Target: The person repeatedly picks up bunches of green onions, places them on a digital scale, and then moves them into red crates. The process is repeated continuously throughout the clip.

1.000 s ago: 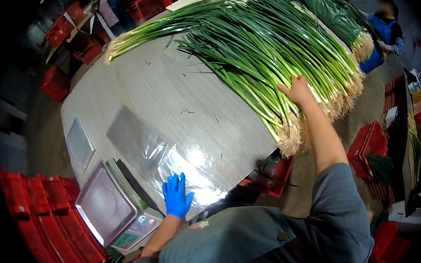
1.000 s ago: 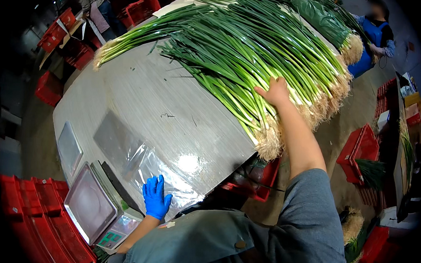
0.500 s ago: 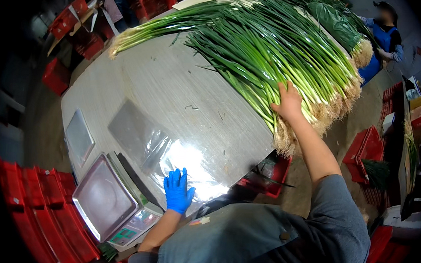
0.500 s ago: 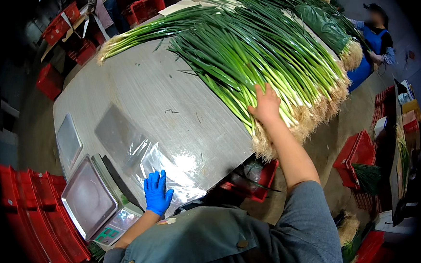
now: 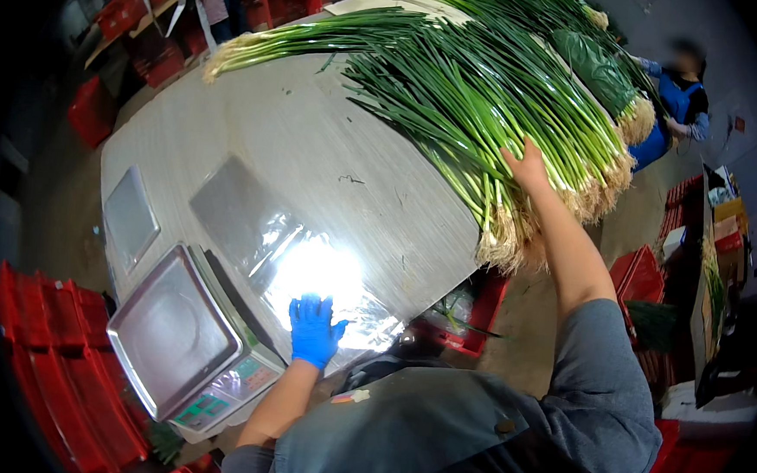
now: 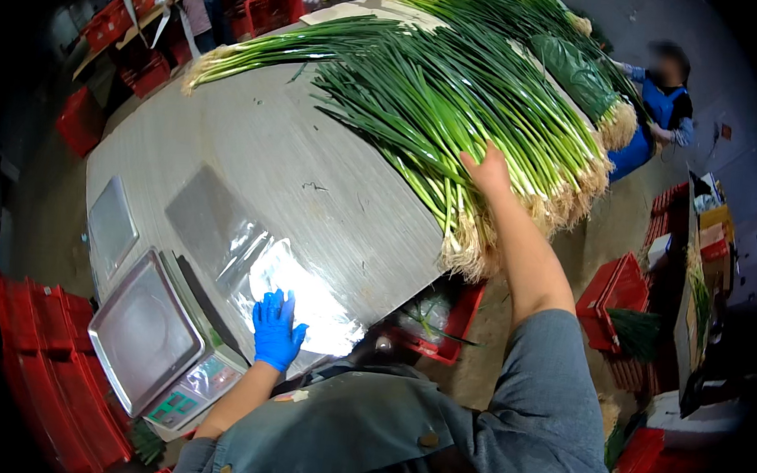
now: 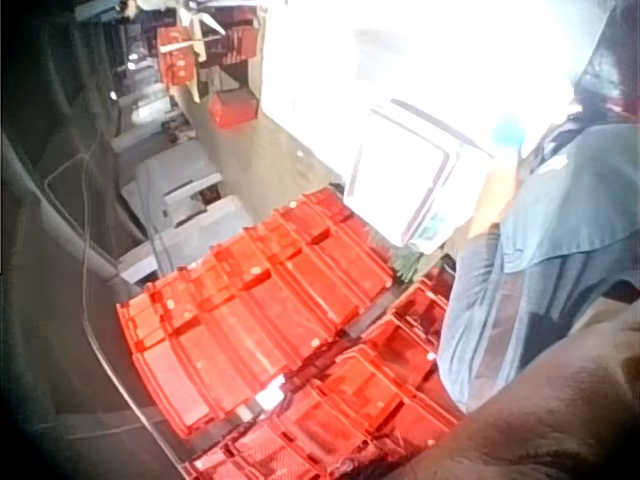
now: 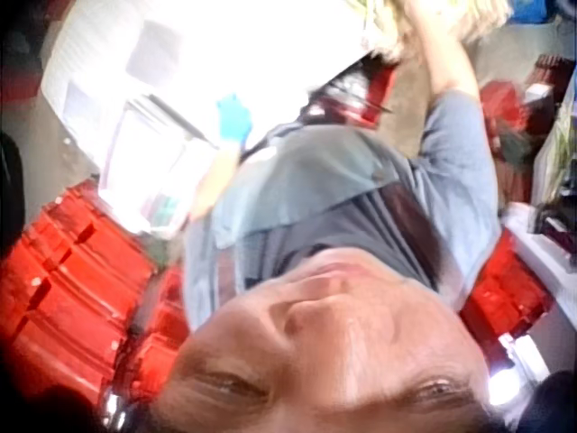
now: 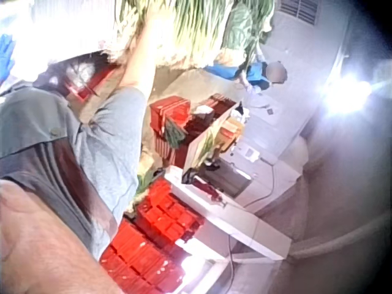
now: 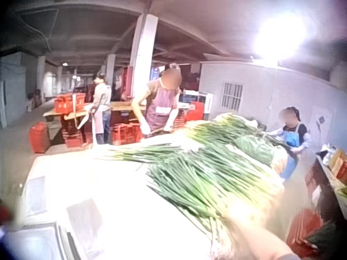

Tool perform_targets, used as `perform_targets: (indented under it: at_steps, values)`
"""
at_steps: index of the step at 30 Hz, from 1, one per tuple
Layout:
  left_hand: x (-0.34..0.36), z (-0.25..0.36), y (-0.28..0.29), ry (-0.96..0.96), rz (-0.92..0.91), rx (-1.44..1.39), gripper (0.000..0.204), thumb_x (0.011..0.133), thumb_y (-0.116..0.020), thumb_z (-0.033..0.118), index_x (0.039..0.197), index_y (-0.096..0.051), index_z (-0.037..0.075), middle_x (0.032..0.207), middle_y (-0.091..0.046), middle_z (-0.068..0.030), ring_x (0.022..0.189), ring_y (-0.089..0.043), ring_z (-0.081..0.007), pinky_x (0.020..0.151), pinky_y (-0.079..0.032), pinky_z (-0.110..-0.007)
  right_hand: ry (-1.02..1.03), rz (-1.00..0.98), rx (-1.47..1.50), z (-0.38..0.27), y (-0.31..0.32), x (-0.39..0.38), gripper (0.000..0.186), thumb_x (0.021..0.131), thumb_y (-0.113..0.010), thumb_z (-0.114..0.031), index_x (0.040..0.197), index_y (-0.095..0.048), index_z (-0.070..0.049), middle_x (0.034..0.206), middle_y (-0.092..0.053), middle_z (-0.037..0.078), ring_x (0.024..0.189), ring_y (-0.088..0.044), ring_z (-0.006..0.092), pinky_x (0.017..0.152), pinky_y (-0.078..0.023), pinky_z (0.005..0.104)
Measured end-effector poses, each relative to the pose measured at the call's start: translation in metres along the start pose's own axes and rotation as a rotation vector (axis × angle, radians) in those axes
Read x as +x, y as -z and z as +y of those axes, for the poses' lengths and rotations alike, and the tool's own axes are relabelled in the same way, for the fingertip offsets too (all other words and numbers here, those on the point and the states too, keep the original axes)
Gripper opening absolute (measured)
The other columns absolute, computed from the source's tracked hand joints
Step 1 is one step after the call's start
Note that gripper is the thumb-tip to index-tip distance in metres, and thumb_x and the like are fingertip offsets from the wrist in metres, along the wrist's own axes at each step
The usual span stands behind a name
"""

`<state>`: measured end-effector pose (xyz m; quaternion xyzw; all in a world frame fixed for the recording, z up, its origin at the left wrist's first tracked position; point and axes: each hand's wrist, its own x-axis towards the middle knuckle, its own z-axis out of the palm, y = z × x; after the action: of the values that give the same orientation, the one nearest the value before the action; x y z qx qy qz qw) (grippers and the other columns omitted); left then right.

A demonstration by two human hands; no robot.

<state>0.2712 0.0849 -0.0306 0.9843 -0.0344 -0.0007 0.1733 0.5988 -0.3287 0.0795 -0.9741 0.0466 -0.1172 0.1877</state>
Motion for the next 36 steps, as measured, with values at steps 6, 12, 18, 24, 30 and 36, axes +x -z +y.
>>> perform_targets:
  at_steps: [6,12,18,24,30,36]
  values:
    - [0.005,0.003,0.005,0.025,-0.001,0.022,0.073,0.076,-0.064,0.037,0.138,-0.035,0.014,0.138,-0.035,-0.0162,0.129,-0.029,-0.0375,0.107,-0.016,-0.052,-0.061,-0.237,0.139,0.031,-0.04,0.069,0.075,0.082,-0.054,-0.058,0.124,-0.05,0.004,0.122,-0.055,0.023,0.114,-0.052,0.0322,0.096,-0.04,0.0364]
    - [0.009,0.009,0.009,0.046,-0.01,0.019,0.075,0.075,-0.065,0.036,0.14,-0.034,0.017,0.139,-0.034,-0.0152,0.127,-0.032,-0.0389,0.106,-0.019,-0.053,0.122,-0.155,0.054,0.022,-0.062,0.089,0.078,0.078,-0.053,-0.062,0.127,-0.049,-0.002,0.125,-0.052,0.021,0.116,-0.049,0.036,0.099,-0.037,0.0394]
    - [0.013,0.012,0.012,0.06,-0.025,0.03,0.073,0.075,-0.066,0.035,0.139,-0.035,0.017,0.137,-0.036,-0.0157,0.127,-0.033,-0.0385,0.106,-0.018,-0.053,0.132,-0.235,0.459,0.003,-0.062,0.068,0.071,0.076,-0.065,-0.044,0.131,-0.043,-0.003,0.116,-0.058,0.021,0.108,-0.055,0.0327,0.093,-0.041,0.0373]
    - [0.011,0.012,0.01,0.066,-0.005,0.022,0.073,0.075,-0.066,0.034,0.139,-0.036,0.015,0.137,-0.036,-0.0155,0.127,-0.033,-0.0381,0.106,-0.019,-0.052,0.205,-0.182,0.136,-0.046,-0.048,0.034,0.077,0.071,-0.068,-0.036,0.135,-0.038,-0.004,0.123,-0.053,0.021,0.11,-0.054,0.033,0.096,-0.04,0.0374]
    - [0.007,0.01,0.008,0.031,0.038,0.025,0.067,0.074,-0.067,0.034,0.132,-0.043,0.012,0.135,-0.037,-0.016,0.126,-0.032,-0.0375,0.105,-0.021,-0.052,0.41,-0.17,-0.209,-0.125,-0.078,-0.048,0.077,0.067,-0.068,-0.033,0.134,-0.04,-0.009,0.138,-0.034,0.017,0.121,-0.034,0.0427,0.096,-0.036,0.0514]
    - [0.001,0.004,0.002,-0.045,0.161,0.04,0.047,0.071,-0.069,0.032,0.109,-0.053,0.01,0.108,-0.047,-0.0158,0.114,-0.039,-0.0344,0.099,-0.025,-0.05,0.66,-0.383,-0.205,-0.158,-0.091,-0.118,0.073,0.07,-0.068,-0.032,0.136,-0.039,-0.019,0.149,-0.017,0.015,0.135,-0.015,0.0426,0.105,-0.017,0.0603]
